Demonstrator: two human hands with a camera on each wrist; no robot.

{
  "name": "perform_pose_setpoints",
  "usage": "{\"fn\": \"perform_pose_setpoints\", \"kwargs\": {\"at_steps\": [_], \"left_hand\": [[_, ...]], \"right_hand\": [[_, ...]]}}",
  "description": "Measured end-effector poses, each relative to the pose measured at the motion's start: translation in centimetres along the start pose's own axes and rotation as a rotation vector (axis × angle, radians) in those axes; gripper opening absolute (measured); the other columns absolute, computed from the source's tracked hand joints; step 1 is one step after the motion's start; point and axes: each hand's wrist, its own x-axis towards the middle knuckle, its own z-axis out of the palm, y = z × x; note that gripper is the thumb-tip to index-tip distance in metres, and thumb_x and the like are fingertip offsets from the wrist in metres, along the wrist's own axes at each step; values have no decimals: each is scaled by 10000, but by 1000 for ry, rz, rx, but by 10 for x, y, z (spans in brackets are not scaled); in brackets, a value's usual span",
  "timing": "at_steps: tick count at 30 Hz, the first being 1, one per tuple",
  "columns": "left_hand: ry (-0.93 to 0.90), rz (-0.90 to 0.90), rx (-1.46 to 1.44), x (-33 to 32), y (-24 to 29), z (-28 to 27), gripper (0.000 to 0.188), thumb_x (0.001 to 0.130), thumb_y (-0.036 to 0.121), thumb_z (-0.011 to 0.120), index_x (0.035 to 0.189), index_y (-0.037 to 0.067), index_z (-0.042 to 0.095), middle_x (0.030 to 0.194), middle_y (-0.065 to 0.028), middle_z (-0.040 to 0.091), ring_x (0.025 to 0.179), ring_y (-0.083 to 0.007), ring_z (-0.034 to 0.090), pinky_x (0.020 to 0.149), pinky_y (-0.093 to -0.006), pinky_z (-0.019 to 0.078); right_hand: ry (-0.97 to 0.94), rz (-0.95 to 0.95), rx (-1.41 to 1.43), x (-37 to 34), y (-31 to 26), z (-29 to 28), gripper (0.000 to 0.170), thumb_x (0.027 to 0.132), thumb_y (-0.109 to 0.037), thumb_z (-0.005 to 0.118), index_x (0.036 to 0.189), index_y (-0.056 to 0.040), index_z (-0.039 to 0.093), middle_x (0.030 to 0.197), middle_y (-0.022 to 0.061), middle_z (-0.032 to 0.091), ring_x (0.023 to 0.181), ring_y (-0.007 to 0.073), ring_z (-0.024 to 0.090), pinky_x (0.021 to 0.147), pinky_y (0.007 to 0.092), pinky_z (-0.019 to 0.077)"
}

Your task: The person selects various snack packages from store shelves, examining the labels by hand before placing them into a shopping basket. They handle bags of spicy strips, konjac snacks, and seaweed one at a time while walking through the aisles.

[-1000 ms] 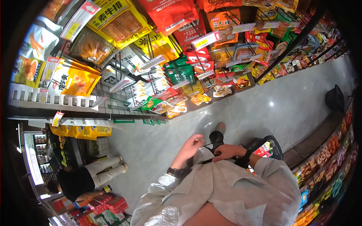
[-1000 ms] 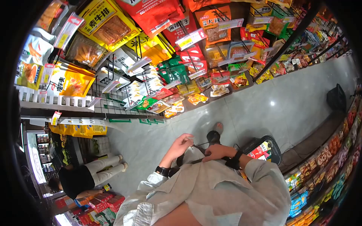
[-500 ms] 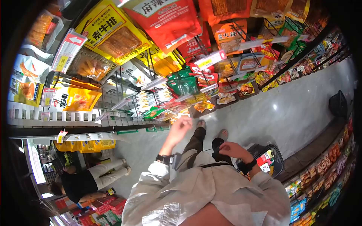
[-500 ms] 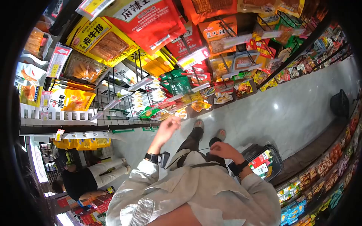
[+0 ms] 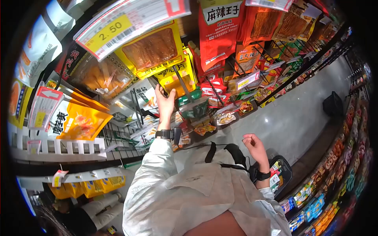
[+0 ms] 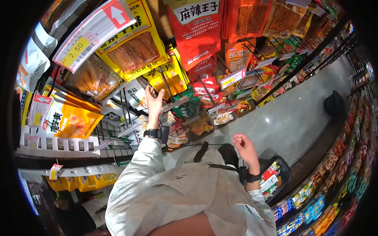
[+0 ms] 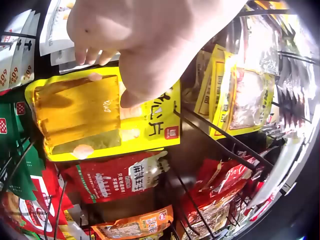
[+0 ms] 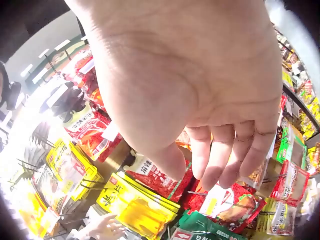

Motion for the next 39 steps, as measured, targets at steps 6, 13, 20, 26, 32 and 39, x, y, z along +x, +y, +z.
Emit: {"fn": "perform_pose_setpoints", "kwargs": {"at_steps": [6,13,20,26,32,39], "left_hand": [[-78,-128,187,4,2,-4,570,875,232,772,1310,-42,524,1121,-172,627,986,-227,626,874,-373,495],[-255,-42,-156,-32,30,-12,317,980,168,645,1257,24,593,1059,-61,656,918,-126,596,825,-296,487],[-226,41,-535,-93,81,-21,302,1016,96,525,1295,-18,533,1200,-90,624,1059,-147,580,953,-299,454],[-131,-277,-572,-173,120,-24,343,1003,126,515,1325,8,507,1269,-107,614,1154,-183,602,994,-326,483],[-72,-395,-545,-247,157,-25,431,986,111,501,1402,3,466,1328,-110,605,1147,-188,620,988,-333,502],[-21,-537,-586,-336,159,-22,383,1004,68,533,1379,15,480,1288,-86,620,1129,-163,621,962,-315,507]], "right_hand": [[-24,20,79,-12,0,27,192,983,-70,646,1169,-22,640,964,-30,641,892,51,587,833,223,481],[-40,27,56,-13,-8,32,192,984,-70,655,1169,-21,639,968,-31,639,901,52,583,836,223,478],[-143,-17,6,-19,-8,29,180,985,-63,654,1161,-28,635,979,-4,662,910,68,605,819,241,494],[-256,-108,-10,-34,-38,9,221,994,-123,653,1200,-45,629,1000,27,684,913,98,631,794,269,523],[-455,-56,256,-52,-26,-7,268,1032,-175,607,1234,0,596,1066,20,658,975,96,609,904,271,488],[-671,230,413,-72,-19,-2,322,1059,-239,552,1248,15,613,1088,7,657,1006,72,577,894,264,478]]}}
